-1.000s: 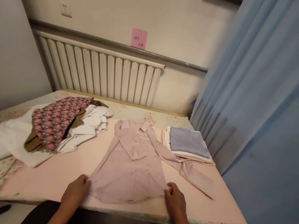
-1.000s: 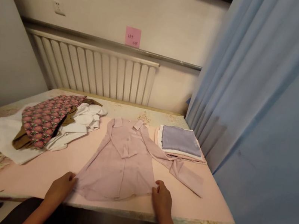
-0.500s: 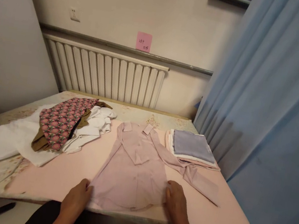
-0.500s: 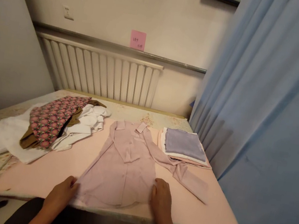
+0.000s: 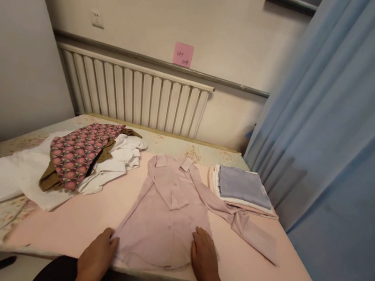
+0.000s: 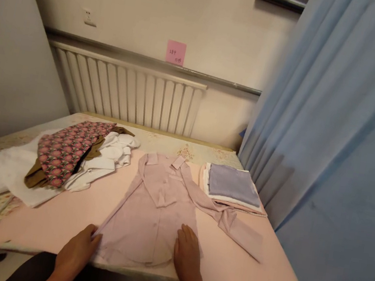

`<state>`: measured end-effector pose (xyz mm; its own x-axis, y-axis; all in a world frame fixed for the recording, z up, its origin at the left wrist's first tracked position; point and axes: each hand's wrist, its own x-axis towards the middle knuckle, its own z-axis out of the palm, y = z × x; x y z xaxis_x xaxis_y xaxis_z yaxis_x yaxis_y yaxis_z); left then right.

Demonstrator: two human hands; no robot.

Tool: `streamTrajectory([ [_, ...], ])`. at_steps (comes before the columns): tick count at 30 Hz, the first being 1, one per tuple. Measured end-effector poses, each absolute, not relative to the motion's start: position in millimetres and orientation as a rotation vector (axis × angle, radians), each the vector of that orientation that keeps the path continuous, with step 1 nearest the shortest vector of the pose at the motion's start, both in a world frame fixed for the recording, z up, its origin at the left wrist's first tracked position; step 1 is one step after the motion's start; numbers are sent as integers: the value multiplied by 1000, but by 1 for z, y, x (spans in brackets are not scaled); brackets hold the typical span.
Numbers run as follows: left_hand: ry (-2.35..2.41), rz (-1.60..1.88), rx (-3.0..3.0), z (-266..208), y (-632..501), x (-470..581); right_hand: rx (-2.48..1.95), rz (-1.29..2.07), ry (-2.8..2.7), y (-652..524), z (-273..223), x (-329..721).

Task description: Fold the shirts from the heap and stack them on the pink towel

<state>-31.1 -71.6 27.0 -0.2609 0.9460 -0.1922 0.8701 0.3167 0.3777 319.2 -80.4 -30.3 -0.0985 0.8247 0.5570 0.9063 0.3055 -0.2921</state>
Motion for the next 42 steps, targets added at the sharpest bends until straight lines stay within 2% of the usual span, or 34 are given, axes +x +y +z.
streamTrajectory([
  [18,2172,549,1524,43,-75,-25,-1492,-298,-1974,-81,-34,322],
  [30,2087,758,1713,53,-74,16,-1482,-299,-1967,-81,-35,322],
  [42,1972,654,2082,33,-72,53,-1502,-266,-1960,-79,-36,323],
])
